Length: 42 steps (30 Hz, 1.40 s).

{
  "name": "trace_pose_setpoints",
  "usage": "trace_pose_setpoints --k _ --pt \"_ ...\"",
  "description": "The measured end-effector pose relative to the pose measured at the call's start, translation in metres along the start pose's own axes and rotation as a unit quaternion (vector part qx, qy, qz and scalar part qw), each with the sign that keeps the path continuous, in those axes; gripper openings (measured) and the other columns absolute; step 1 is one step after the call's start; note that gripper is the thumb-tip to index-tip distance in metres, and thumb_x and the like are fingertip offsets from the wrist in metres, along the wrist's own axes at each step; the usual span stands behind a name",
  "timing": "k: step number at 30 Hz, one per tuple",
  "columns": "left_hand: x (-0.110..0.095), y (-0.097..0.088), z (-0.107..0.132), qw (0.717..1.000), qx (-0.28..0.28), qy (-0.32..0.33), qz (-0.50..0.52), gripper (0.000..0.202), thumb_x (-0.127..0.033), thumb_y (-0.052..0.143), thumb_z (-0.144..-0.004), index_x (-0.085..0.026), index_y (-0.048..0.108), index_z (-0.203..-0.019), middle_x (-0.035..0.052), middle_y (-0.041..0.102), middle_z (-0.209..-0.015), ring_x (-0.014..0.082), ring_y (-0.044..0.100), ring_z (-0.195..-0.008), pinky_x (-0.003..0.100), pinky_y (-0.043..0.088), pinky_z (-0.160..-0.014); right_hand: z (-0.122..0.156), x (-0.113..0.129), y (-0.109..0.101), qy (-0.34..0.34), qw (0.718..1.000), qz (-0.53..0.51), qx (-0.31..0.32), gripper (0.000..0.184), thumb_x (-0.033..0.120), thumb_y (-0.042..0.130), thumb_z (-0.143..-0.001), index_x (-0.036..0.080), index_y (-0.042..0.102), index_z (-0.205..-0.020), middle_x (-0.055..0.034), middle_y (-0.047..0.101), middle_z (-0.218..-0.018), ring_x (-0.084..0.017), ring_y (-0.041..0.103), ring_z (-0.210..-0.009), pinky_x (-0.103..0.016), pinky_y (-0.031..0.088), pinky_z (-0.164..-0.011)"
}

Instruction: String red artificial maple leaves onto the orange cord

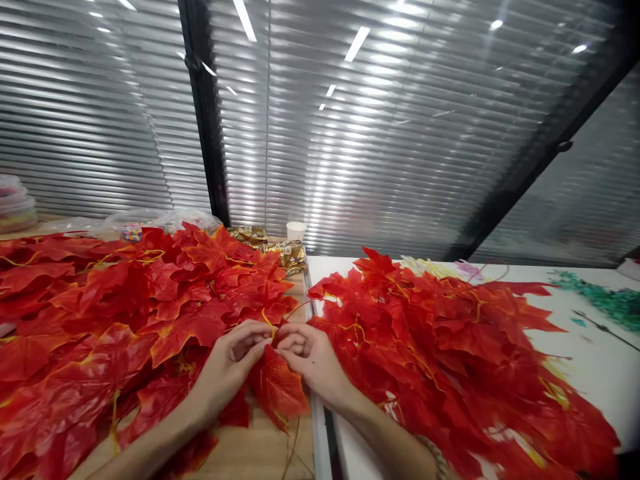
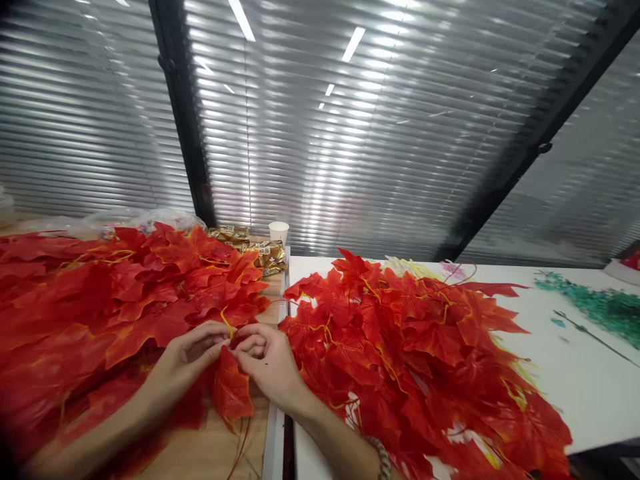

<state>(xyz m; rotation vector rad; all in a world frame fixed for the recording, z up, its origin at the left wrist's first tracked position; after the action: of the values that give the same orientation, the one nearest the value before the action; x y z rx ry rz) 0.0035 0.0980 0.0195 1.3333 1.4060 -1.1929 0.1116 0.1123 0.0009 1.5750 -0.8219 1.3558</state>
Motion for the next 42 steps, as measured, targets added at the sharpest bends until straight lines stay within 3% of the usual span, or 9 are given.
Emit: trace_pose_setpoints --k 4,10,14,18,22,42 --pt "0.0 0.002 0.002 1.0 -0.001 -0.015 0.0 0.016 -0.022 0.062 -0.069 -0.017 0.067 -0.084 0.0043 0.064 -0.084 0.0164 0.062 -0.076 0.027 0.051 -0.074 0.001 -0.01 -0.005 0.047 0.998 -0.039 0.007 0.022 0.022 0.066 -0.064 0.013 0.06 -0.083 0.0038 0.054 -0.059 -0.004 0.043 -0.041 -0.016 0.033 -0.04" --pt "0.009 0.0 0.003 0.997 -0.012 -0.07 0.007 0.021 -0.026 0.063 -0.069 -0.017 0.068 -0.088 0.0059 0.069 -0.091 0.019 0.063 -0.083 0.029 0.049 -0.08 0.001 -0.01 -0.011 0.017 1.0 -0.012 0.015 0.022 0.031 0.065 -0.071 0.013 0.061 -0.081 0.0039 0.051 -0.052 -0.004 0.041 -0.039 -0.017 0.031 -0.039" --pt "0.008 -0.001 0.004 0.997 -0.019 -0.075 -0.005 0.019 -0.026 0.064 -0.069 -0.017 0.07 -0.085 0.0053 0.07 -0.092 0.0198 0.063 -0.087 0.029 0.048 -0.083 0.004 0.01 -0.02 -0.084 0.99 0.106 -0.033 0.017 0.03 0.059 -0.077 0.013 0.062 -0.08 0.0011 0.054 -0.058 -0.006 0.043 -0.044 -0.019 0.034 -0.042" --pt "0.005 -0.002 0.005 0.997 -0.027 -0.07 -0.007 0.014 -0.025 0.065 -0.067 -0.018 0.07 -0.079 0.003 0.071 -0.086 0.0182 0.064 -0.083 0.025 0.049 -0.079 0.019 0.045 -0.019 -0.245 0.934 0.248 -0.083 0.01 0.02 0.056 -0.079 0.014 0.063 -0.077 -0.0016 0.056 -0.066 -0.008 0.047 -0.053 -0.021 0.038 -0.05" --pt "0.002 -0.003 0.004 0.998 -0.032 -0.056 -0.002 0.011 -0.023 0.067 -0.066 -0.021 0.071 -0.076 -0.0001 0.072 -0.08 0.016 0.065 -0.079 0.022 0.05 -0.075 0.028 0.058 -0.012 -0.31 0.901 0.292 -0.082 0.009 0.015 0.056 -0.079 0.012 0.064 -0.077 -0.0011 0.053 -0.062 -0.009 0.046 -0.053 -0.021 0.037 -0.049" --pt "-0.012 0.005 0.004 0.999 0.001 0.002 -0.048 0.01 -0.019 0.063 -0.071 -0.02 0.072 -0.076 0.002 0.069 -0.082 0.0143 0.064 -0.077 0.02 0.051 -0.072 0.028 0.054 -0.007 -0.319 0.884 0.336 -0.055 0.011 0.016 0.054 -0.081 0.013 0.064 -0.079 -0.0024 0.055 -0.064 -0.011 0.049 -0.057 -0.022 0.039 -0.051"
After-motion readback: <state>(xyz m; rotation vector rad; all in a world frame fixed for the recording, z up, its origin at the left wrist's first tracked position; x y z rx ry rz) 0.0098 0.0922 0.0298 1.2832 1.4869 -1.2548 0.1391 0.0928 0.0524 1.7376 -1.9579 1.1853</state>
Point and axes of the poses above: each hand's wrist, its own z-axis away from the middle knuckle, its own y-axis out of the palm, x = y × z, the point moved 10 cm from there along -z, towards the middle knuckle
